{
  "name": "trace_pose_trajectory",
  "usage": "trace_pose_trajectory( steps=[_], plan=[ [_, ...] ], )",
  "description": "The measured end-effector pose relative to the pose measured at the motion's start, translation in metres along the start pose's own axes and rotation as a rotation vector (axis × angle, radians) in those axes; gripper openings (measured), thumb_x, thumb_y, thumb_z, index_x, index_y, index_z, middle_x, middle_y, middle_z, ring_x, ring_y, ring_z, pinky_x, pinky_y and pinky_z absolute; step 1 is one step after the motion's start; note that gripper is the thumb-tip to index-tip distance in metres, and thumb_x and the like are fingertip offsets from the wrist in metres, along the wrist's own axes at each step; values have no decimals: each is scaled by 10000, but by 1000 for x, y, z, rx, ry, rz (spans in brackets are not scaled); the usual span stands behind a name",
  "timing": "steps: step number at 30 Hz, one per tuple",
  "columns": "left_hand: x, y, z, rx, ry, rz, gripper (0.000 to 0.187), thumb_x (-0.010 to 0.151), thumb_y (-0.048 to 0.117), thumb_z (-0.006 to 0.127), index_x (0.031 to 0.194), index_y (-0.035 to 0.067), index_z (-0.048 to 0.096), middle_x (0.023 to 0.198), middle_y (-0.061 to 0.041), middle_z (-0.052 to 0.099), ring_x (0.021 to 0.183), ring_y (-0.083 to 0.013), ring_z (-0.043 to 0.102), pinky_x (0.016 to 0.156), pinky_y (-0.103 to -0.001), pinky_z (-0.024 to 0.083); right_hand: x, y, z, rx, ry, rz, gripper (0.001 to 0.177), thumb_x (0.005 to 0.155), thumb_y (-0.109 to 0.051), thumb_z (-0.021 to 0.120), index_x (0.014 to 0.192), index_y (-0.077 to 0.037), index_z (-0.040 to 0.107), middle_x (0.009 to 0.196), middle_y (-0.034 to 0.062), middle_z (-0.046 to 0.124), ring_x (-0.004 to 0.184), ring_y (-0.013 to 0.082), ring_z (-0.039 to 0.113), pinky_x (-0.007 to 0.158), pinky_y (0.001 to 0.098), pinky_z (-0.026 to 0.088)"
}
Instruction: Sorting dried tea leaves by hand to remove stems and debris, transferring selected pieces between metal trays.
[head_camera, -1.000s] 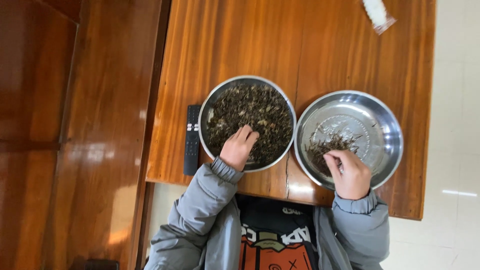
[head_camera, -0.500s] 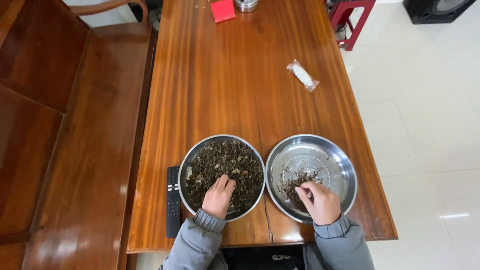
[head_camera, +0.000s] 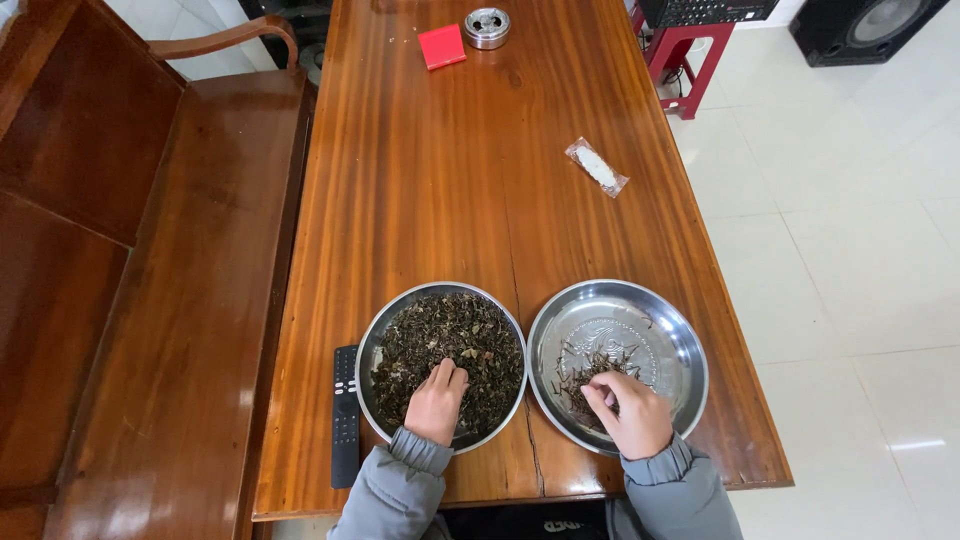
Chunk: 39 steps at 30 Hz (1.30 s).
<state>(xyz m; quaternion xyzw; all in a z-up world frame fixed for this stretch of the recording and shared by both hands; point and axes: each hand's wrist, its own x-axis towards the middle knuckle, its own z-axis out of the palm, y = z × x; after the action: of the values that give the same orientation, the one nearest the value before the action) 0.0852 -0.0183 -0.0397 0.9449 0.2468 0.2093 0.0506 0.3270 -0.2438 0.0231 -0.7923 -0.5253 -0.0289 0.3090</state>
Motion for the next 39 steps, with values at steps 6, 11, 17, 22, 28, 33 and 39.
trace_pose_trajectory(
  steps=[6, 11, 17, 22, 28, 33, 39],
  plan=[
    [-1, 2, 3, 64, 4, 13, 170, 819, -29, 715, 877, 75, 594, 931, -75, 513, 748, -226, 623, 498, -363, 612, 0, -5, 3, 23, 2, -49, 193, 951, -339, 667, 935, -149, 695, 756, -32, 717, 584, 85, 648, 470, 237, 542],
    [4, 11, -20, -2, -8, 13, 73, 945, 35, 575, 900, 79, 538, 945, -92, 487, 774, -259, 589, 579, -382, 590, 1, -10, 0, 58, -18, -41, 201, 948, -341, 669, 938, -142, 693, 782, -22, 727, 600, 102, 656, 506, 259, 562],
    [-2, 16, -22, -143, -29, -78, 118, 1064, 132, 459, 958, 89, 489, 917, -73, 515, 669, -242, 554, 542, -386, 572, 0, -11, 8, 89, -66, -72, 173, 957, -325, 658, 941, -154, 681, 794, -26, 725, 621, 91, 669, 524, 242, 584],
    [-7, 25, -8, -226, -70, -128, 148, 1080, 126, 399, 978, 69, 491, 937, -79, 540, 535, -169, 520, 379, -312, 522, -3, -15, 27, 172, -122, -125, 148, 950, -280, 683, 931, -136, 655, 770, -12, 684, 628, 84, 655, 566, 222, 624],
    [-3, 64, -17, -381, 20, 105, 98, 961, -46, 594, 1045, -19, 553, 962, -172, 619, 664, -232, 617, 527, -310, 613, 5, -55, 21, 221, -162, -170, 184, 960, -307, 680, 1010, -130, 672, 858, 9, 724, 685, 122, 683, 633, 280, 622],
    [3, 92, -48, -411, -55, 236, 266, 875, -174, 585, 1096, -36, 534, 1018, -173, 572, 801, -282, 630, 713, -387, 636, 12, -78, 10, 324, -179, -196, 176, 989, -240, 648, 976, -68, 685, 899, 61, 727, 750, 216, 710, 689, 348, 624],
    [8, 96, -68, -424, -3, 253, 204, 897, -142, 581, 1065, -28, 562, 1046, -181, 580, 879, -308, 647, 757, -404, 613, 12, -82, 4, 411, -185, -171, 165, 990, -216, 652, 979, -54, 683, 871, 65, 711, 743, 230, 703, 700, 358, 591]
  ],
)
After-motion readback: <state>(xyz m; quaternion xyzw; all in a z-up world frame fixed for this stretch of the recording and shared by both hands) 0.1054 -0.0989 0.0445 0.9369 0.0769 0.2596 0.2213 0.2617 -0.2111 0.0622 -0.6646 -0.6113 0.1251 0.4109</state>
